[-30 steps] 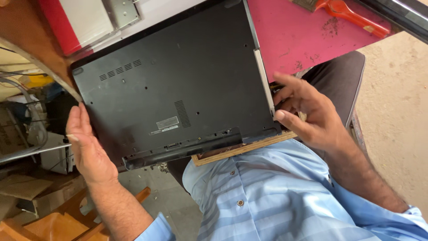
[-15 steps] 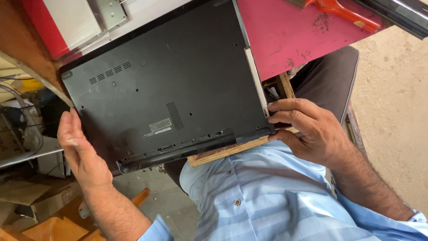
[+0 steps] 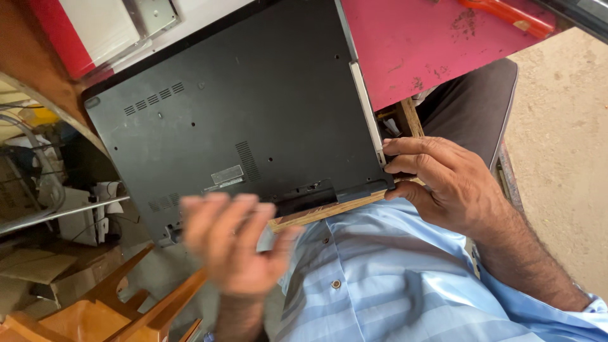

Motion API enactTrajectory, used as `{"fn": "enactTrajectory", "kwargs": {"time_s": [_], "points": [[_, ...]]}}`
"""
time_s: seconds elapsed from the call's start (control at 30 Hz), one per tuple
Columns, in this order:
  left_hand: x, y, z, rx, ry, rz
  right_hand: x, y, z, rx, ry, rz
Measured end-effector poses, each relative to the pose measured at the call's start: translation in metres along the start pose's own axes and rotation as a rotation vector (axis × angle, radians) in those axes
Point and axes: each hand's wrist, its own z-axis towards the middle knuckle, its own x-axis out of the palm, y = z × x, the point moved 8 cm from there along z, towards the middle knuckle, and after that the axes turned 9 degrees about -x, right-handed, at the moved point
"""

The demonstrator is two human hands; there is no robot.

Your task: The person disassembles a laptop by removing the outer casing and internal components, then reassembles it by fitting the casing and parts back together.

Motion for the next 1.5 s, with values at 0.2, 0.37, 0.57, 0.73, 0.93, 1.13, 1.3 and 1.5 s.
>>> {"fn": "enactTrajectory", "kwargs": {"time_s": [0.2, 0.37, 0.57, 0.73, 0.93, 1.13, 1.3, 1.5], "points": [[0.044, -0.048, -0.003, 0.054, 0.133, 0.028, -0.003, 0.004, 0.000, -0.023, -0.004, -0.024], [0.056, -0.049, 0.002, 0.077, 0.079, 0.007, -0.004, 0.004, 0.001, -0.038, -0.006, 0.000], [0.060, -0.058, 0.018, 0.173, 0.154, -0.039, -0.006, 0.003, 0.001, -0.046, -0.030, 0.054], [0.061, -0.060, 0.037, 0.263, 0.212, 0.016, -0.005, -0.002, -0.001, -0.067, -0.031, 0.091], [0.067, -0.057, 0.059, 0.324, 0.287, 0.063, -0.001, -0.008, -0.003, -0.106, -0.018, 0.131], [0.070, -0.062, 0.068, 0.420, 0.339, 0.082, -0.003, -0.016, -0.005, -0.120, -0.051, 0.258], [0.071, -0.067, 0.073, 0.498, 0.335, 0.074, -0.018, -0.040, -0.005, -0.007, -0.152, 0.468], [0.068, -0.073, 0.070, 0.517, 0.278, 0.062, 0.002, -0.057, 0.014, 0.201, -0.063, 0.526]]}}
